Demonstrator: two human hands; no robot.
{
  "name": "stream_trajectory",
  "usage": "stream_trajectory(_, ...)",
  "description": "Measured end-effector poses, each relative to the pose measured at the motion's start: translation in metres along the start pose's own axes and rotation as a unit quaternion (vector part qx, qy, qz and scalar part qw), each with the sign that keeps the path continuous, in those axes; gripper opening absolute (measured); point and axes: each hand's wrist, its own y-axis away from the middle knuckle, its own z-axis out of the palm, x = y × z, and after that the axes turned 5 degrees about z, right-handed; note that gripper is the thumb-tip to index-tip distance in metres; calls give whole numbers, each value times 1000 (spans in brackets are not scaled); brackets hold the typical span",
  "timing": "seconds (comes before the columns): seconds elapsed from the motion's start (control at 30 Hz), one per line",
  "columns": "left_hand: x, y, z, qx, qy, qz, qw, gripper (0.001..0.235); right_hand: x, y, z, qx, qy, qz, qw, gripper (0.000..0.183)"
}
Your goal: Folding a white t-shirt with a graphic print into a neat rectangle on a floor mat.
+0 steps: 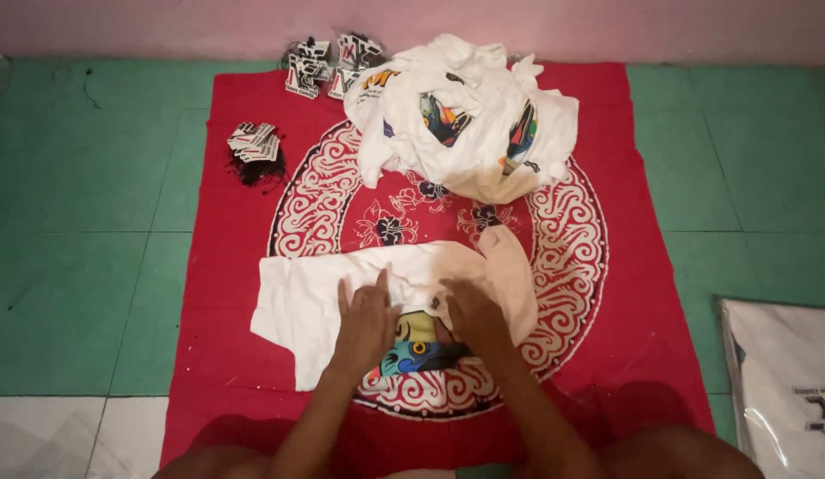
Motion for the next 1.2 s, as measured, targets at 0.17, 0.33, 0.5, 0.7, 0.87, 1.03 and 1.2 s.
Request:
stream_trajectory(0.17, -40, 15, 47, -5, -29, 57, 998, 44, -7, -11, -38, -206, 13, 77, 975, 57)
stream_trajectory(0.33, -38, 21, 33, 17, -105, 62, 992, 23, -28, -4, -50, -258, 11, 115, 959, 24)
stream_trajectory(0.5, -46, 44, 29, -31, -96, 76, 992, 42, -87, 22, -104, -298, -30, 123, 946, 43)
stream_trajectory(0.7, -73, 80, 30, -132, -128, 32, 982, 31, -48, 67, -70, -314, 127, -4, 941, 45)
stream_trajectory(0.87, -57, 87, -1, -163, -47, -27, 985, 38, 17, 71, -4, -139, -67, -86, 984, 43)
stream_trajectory(1.03, -7, 130, -53, -303, 98, -116, 941, 41, 48, 95, -6, -128, 180, -182, 958, 67)
stream_trajectory(1.2, -14, 117, -58, -142, 155, -144, 967, 19, 59, 103, -24, -337, 210, -81, 914, 68)
